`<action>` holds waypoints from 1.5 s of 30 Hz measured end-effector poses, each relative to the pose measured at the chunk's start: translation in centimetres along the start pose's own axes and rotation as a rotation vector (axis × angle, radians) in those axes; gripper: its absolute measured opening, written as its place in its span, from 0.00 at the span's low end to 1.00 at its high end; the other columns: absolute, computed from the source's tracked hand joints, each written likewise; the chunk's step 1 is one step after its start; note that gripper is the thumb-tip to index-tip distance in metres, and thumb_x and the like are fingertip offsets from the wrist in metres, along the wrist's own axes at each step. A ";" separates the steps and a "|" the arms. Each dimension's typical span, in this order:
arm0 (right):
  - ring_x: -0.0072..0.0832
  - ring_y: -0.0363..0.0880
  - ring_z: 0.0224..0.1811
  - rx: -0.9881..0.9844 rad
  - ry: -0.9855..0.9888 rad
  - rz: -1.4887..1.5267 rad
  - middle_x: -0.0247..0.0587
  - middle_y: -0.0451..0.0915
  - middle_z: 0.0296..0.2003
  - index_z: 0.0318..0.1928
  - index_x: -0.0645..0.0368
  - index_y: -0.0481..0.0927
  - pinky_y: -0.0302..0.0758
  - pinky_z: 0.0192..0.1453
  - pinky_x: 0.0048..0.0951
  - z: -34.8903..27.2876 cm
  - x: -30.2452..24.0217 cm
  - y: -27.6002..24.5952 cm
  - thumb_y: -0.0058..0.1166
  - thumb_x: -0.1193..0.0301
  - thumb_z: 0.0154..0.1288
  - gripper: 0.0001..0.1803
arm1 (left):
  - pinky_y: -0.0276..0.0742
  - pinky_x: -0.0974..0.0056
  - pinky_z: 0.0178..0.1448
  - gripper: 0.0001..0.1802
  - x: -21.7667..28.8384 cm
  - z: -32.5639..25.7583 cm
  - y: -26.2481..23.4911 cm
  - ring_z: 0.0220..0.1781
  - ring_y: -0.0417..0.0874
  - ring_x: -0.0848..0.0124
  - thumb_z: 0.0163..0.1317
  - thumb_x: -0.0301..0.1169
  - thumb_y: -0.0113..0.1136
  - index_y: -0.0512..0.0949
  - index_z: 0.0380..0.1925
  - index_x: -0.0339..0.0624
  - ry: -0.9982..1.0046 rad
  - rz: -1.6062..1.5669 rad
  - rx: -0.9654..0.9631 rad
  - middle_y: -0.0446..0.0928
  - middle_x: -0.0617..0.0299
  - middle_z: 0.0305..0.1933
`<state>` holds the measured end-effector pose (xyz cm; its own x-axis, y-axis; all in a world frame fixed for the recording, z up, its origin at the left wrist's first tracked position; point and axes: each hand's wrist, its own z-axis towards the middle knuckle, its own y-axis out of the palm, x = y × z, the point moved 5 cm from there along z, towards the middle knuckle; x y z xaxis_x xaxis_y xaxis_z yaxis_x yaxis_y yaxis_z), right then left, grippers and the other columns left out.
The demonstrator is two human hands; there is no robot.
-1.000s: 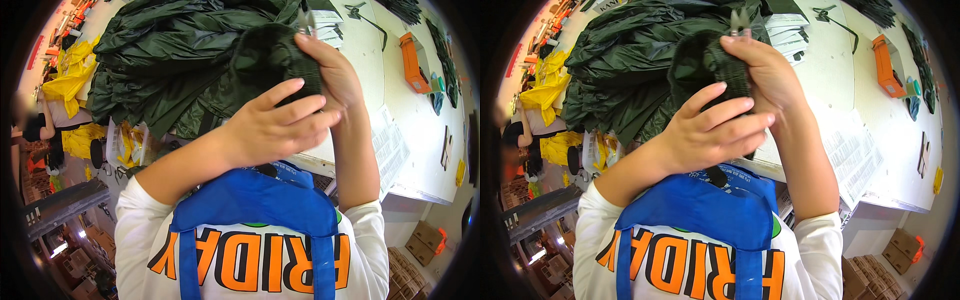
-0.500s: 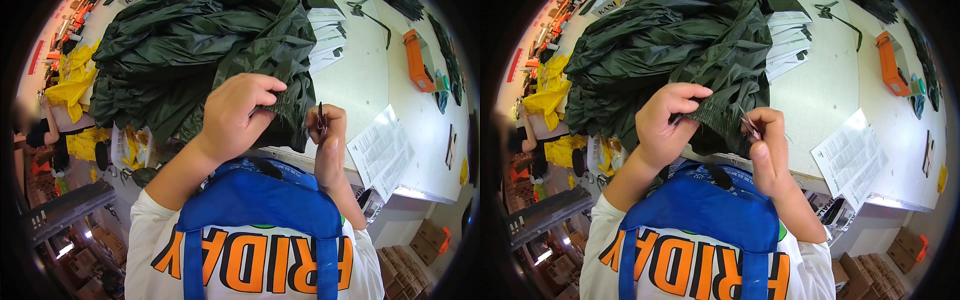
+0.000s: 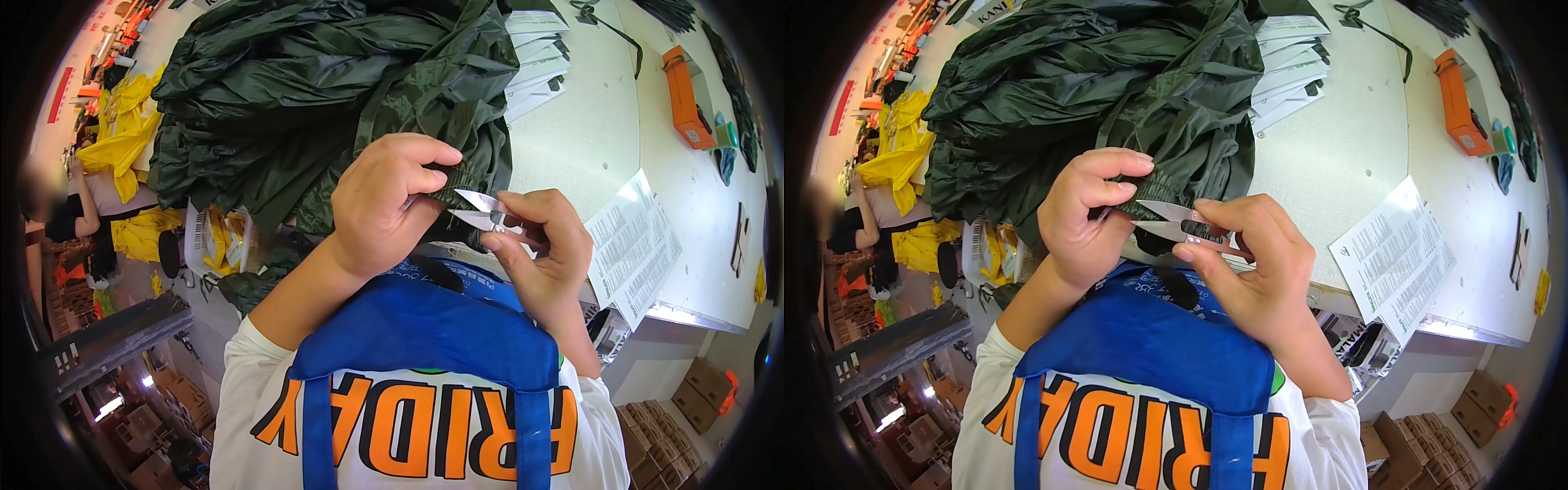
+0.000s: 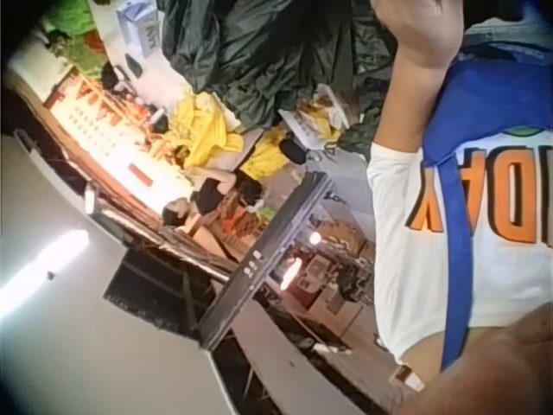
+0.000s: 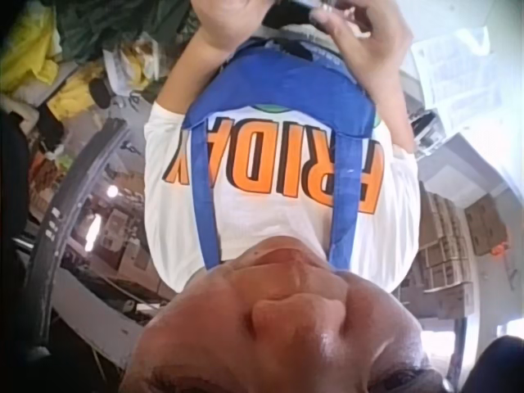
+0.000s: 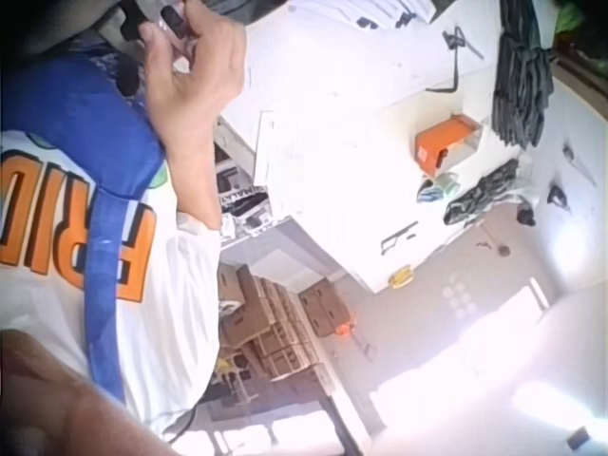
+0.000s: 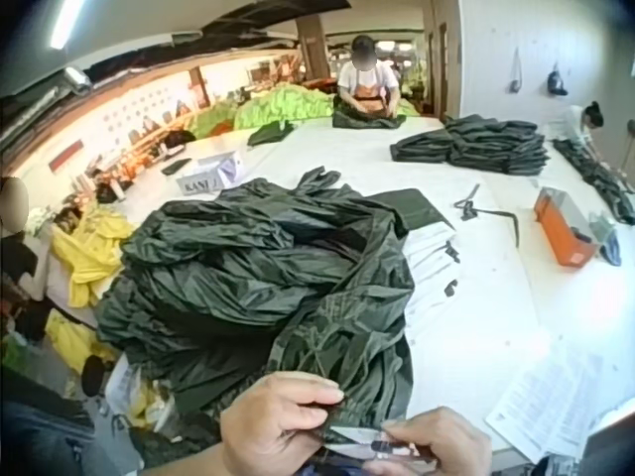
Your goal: The person uses small scissors to cut off tags and loose threads from the cuffs and seams of dark green garments. They handle each piece one at a time, trim the excess, and place the finished items on a pile on the table.
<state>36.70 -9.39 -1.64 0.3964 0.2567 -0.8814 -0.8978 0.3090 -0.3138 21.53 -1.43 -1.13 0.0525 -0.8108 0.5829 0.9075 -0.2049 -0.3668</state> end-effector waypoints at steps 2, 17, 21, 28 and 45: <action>0.20 0.73 0.25 0.026 0.042 -0.005 0.37 0.76 0.28 0.37 0.63 0.79 0.65 0.24 0.18 -0.2 0.6 -0.5 0.68 0.74 0.44 0.17 | 0.77 0.62 0.45 0.19 0.3 -0.1 -0.1 0.42 0.80 0.58 0.37 0.07 0.56 0.67 0.29 0.37 -0.020 0.000 -0.069 0.76 0.49 0.39; 0.12 0.67 0.24 -0.050 0.205 0.222 0.32 0.76 0.28 0.35 0.63 0.79 0.61 0.25 0.14 -0.8 1.4 0.3 0.66 0.75 0.48 0.13 | 0.78 0.60 0.43 0.21 0.8 -0.6 -0.4 0.40 0.81 0.55 0.35 0.07 0.58 0.67 0.29 0.38 0.040 0.015 -0.028 0.75 0.52 0.36; 0.11 0.66 0.28 0.136 0.272 0.545 0.29 0.73 0.29 0.38 0.63 0.76 0.62 0.33 0.12 -1.5 2.6 0.2 0.63 0.76 0.52 0.13 | 0.78 0.62 0.42 0.20 1.2 -0.8 -0.5 0.41 0.81 0.56 0.36 0.07 0.59 0.67 0.29 0.38 0.063 0.038 -0.009 0.72 0.53 0.38; 0.22 0.71 0.26 -0.143 -0.032 0.117 0.37 0.74 0.28 0.42 0.60 0.80 0.68 0.29 0.20 1.7 -0.3 1.2 0.60 0.83 0.44 0.20 | 0.77 0.65 0.40 0.19 1.7 -0.9 -0.1 0.39 0.81 0.58 0.40 0.12 0.62 0.66 0.30 0.38 0.040 0.022 -0.021 0.69 0.53 0.39; 0.12 0.55 0.22 0.023 0.276 0.989 0.28 0.64 0.25 0.43 0.62 0.67 0.53 0.24 0.16 0.3 3.5 1.8 0.46 0.62 0.67 0.15 | 0.78 0.64 0.42 0.17 0.5 -1.6 -0.3 0.34 0.78 0.63 0.36 0.08 0.55 0.66 0.26 0.37 -0.207 -0.197 0.149 0.70 0.54 0.31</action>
<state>36.58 -7.67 -5.21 -0.5791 0.1877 -0.7933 -0.7938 0.0917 0.6012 20.60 -2.68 -1.88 -0.0603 -0.6314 0.7731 0.9590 -0.2515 -0.1307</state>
